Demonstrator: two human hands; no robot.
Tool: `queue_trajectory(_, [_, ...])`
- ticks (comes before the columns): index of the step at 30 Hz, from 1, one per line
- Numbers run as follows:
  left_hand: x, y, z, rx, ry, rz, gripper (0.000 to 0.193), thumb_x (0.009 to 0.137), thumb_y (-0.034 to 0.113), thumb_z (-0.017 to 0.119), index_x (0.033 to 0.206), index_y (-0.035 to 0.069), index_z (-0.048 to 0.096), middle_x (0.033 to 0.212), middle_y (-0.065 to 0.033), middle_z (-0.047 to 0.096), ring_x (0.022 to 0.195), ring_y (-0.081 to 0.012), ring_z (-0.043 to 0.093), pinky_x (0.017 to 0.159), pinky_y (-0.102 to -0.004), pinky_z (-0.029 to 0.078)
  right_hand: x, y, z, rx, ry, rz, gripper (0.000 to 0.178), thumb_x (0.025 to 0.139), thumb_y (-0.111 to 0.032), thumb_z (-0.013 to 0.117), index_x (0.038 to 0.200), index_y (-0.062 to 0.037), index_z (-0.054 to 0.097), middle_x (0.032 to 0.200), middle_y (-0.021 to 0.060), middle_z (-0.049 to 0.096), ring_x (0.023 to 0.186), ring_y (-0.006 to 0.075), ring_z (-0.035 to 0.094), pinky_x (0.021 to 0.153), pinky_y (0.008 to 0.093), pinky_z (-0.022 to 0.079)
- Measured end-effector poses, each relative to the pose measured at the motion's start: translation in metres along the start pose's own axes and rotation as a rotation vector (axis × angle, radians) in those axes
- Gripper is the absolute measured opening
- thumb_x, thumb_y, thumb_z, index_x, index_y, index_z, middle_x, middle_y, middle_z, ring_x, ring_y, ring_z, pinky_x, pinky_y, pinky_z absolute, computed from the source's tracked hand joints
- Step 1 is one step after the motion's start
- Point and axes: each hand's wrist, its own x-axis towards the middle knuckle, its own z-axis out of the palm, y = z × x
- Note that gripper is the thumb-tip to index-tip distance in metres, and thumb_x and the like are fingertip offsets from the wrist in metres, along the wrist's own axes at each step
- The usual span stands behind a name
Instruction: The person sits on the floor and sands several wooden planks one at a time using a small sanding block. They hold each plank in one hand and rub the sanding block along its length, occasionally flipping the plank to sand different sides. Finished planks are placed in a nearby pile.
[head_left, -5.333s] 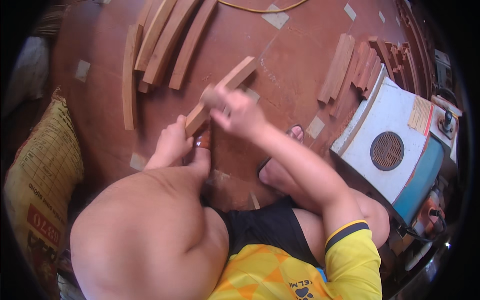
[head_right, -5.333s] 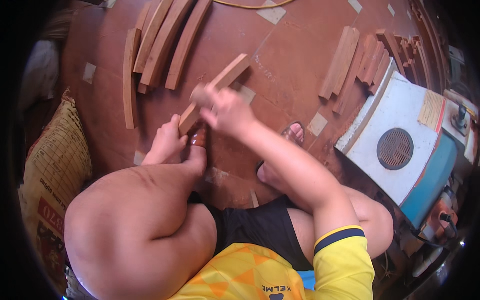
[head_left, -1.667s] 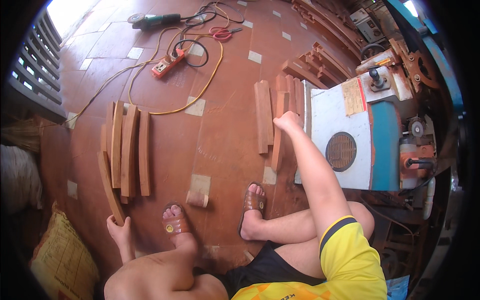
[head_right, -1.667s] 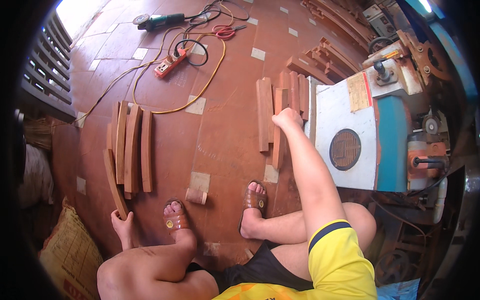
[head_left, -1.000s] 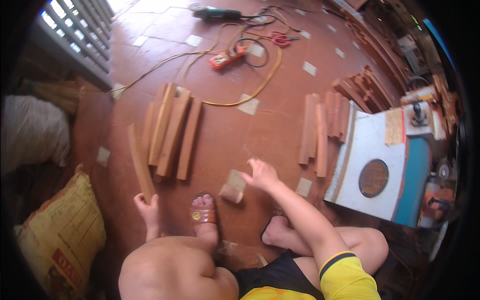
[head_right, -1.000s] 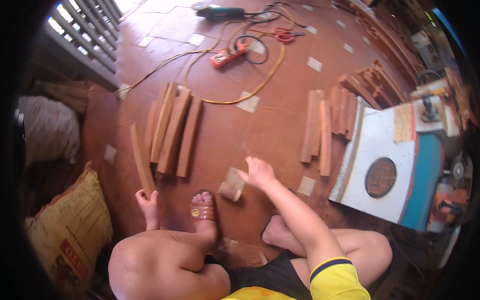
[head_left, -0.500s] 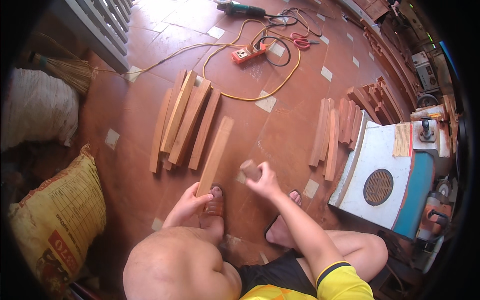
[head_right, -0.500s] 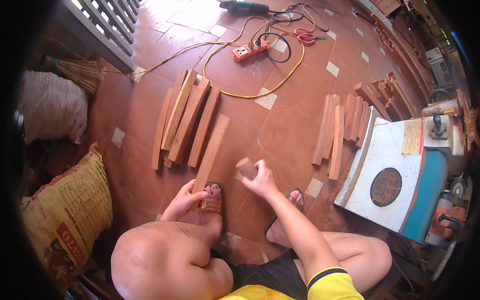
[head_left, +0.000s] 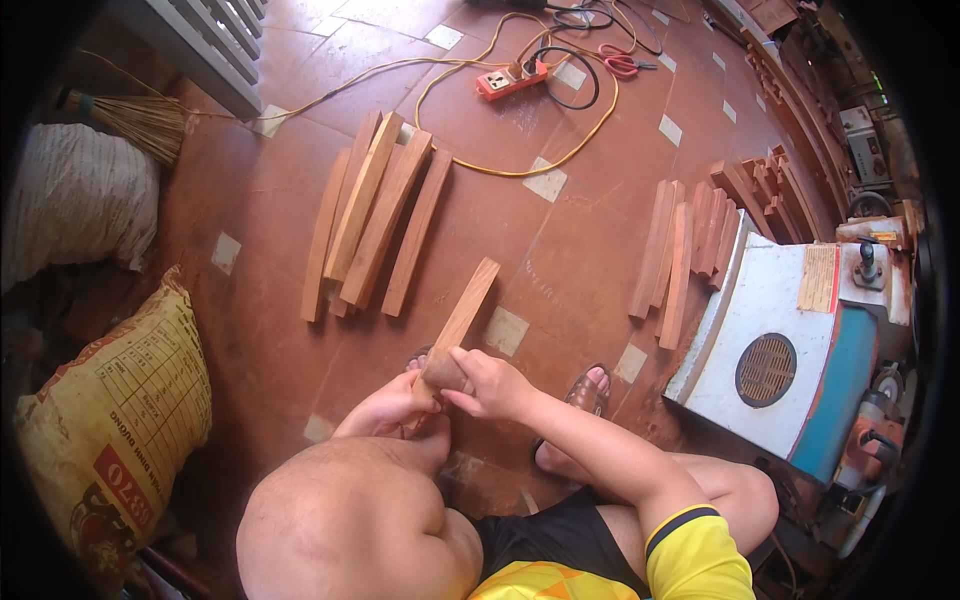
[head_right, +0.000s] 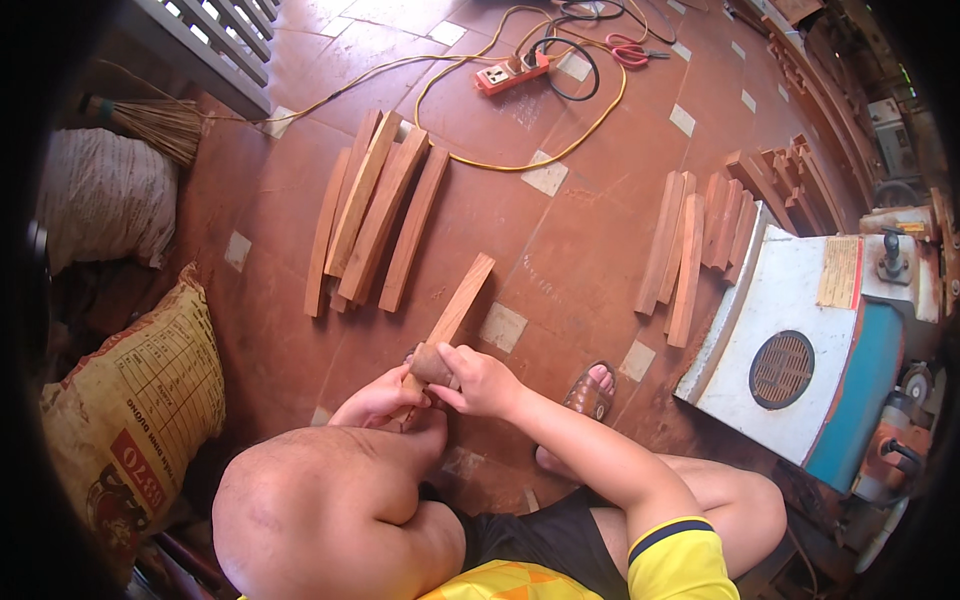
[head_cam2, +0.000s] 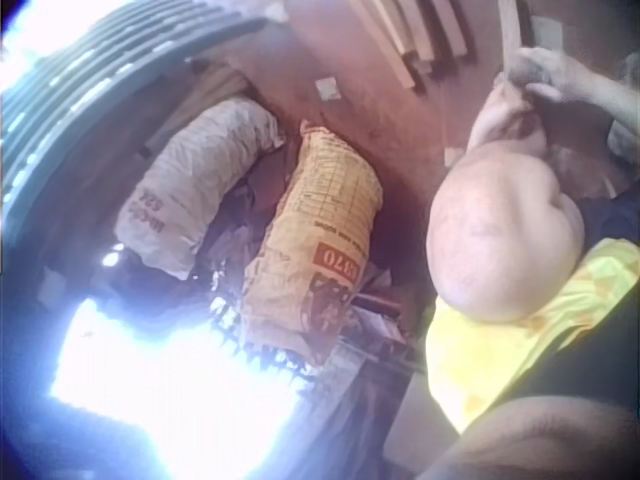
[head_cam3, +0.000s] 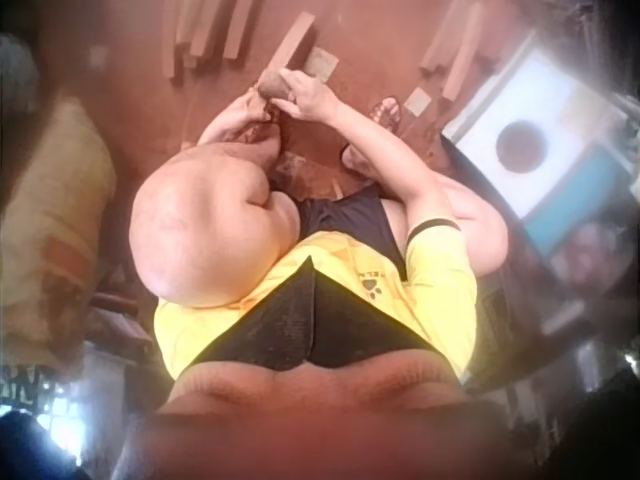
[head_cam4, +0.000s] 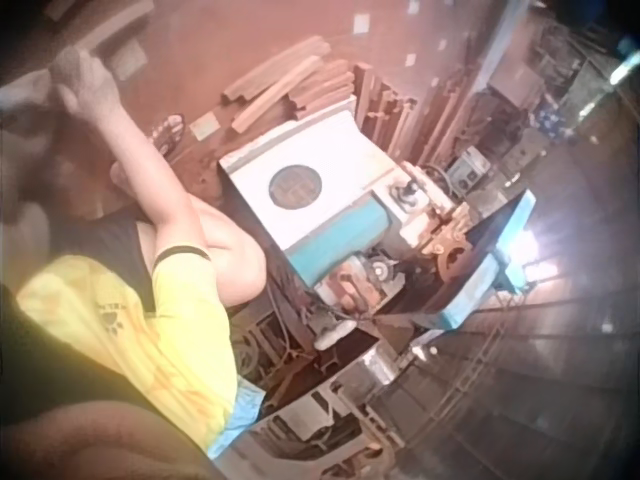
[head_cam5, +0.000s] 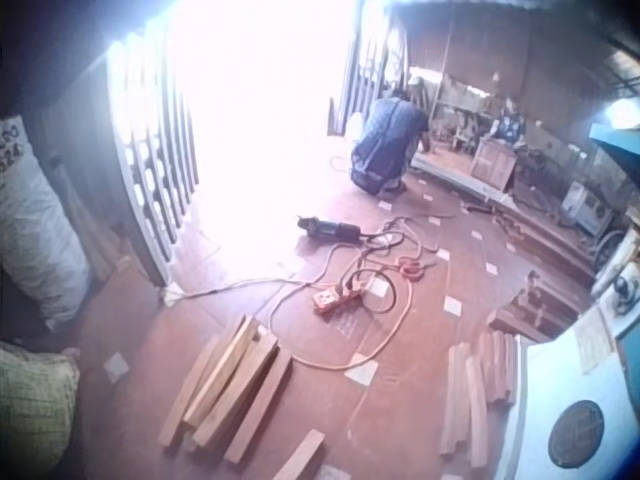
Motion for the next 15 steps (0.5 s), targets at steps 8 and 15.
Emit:
queue_trajectory(8, [0.029, -0.025, -0.009, 0.097, 0.065, -0.087, 0.046, 0.082, -0.006, 0.067, 0.127, 0.003, 0.063, 0.11, -0.0039, 0.065, 0.105, -0.0146, 0.065, 0.084, -0.0296, 0.055, 0.03, 0.072, -0.037, -0.191, 0.304, 0.182, 0.066, 0.089, -0.033, 0.086, 0.136, 0.0043, 0.059, 0.101, 0.0269, 0.073, 0.091, 0.0445, 0.075, 0.076, 0.0484, 0.062])
queue_trajectory(15, [0.033, -0.041, -0.017, 0.331, 0.148, 0.045, 0.049, 0.082, 0.001, 0.072, 0.13, 0.002, 0.063, 0.117, -0.0104, 0.07, 0.112, -0.0218, 0.068, 0.089, -0.0356, 0.056, 0.009, 0.035, -0.017, -0.133, 0.071, -0.085, 0.065, 0.088, -0.034, 0.087, 0.137, 0.0011, 0.062, 0.095, 0.0225, 0.071, 0.083, 0.0405, 0.074, 0.073, 0.0467, 0.061])
